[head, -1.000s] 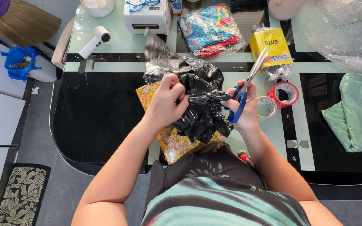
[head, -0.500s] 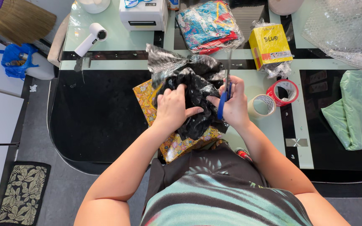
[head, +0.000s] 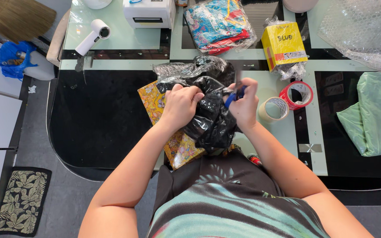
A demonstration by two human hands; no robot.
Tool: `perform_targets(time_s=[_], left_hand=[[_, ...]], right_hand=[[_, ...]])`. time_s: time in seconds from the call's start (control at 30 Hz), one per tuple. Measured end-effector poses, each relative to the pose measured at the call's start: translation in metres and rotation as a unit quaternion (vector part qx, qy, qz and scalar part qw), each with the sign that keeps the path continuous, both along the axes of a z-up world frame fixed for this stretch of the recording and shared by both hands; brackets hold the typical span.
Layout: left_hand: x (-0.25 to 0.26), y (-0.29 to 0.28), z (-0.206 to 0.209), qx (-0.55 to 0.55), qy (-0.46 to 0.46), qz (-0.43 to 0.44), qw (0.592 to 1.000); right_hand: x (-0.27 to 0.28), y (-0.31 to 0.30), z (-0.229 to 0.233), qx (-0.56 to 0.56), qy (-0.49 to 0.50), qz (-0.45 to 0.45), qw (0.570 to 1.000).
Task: The person opens a yellow patterned box, then cuts a sheet of black bubble wrap with scissors. They place the box on the bubble wrap, fold the wrap around it, trim the excess, and begin securing the package with tape.
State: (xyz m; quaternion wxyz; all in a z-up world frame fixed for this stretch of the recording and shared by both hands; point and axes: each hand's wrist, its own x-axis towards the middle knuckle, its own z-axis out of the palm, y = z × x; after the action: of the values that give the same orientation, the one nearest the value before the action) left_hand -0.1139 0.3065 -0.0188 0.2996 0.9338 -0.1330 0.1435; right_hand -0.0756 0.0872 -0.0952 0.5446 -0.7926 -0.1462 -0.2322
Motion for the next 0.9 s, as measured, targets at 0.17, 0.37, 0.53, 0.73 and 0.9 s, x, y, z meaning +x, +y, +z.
perform_targets(time_s=[0.17,0.37,0.53,0.73,0.9], left_hand=[[0.002,-0.005,0.023,-0.002,-0.012,-0.030,0.999],[0.000,-0.015,0.040,-0.137,0.045,0.009,0.989],[0.013,-0.014,0.042,-0.177,0.274,-0.030,0.945],[0.024,-0.017,0.035,-0.400,0.224,-0.132,0.879],[0.027,-0.020,0.036,-0.422,0.301,-0.144,0.843]], right_hand=[[0.006,0.008,-0.012,0.113,0.012,-0.026,0.993],[0.011,0.001,0.004,0.018,-0.010,-0.089,0.996],[0.010,-0.005,0.011,0.052,-0.081,-0.082,0.992],[0.016,-0.007,0.009,0.073,-0.020,-0.051,0.996],[0.010,-0.003,0.024,0.034,0.034,-0.022,0.999]])
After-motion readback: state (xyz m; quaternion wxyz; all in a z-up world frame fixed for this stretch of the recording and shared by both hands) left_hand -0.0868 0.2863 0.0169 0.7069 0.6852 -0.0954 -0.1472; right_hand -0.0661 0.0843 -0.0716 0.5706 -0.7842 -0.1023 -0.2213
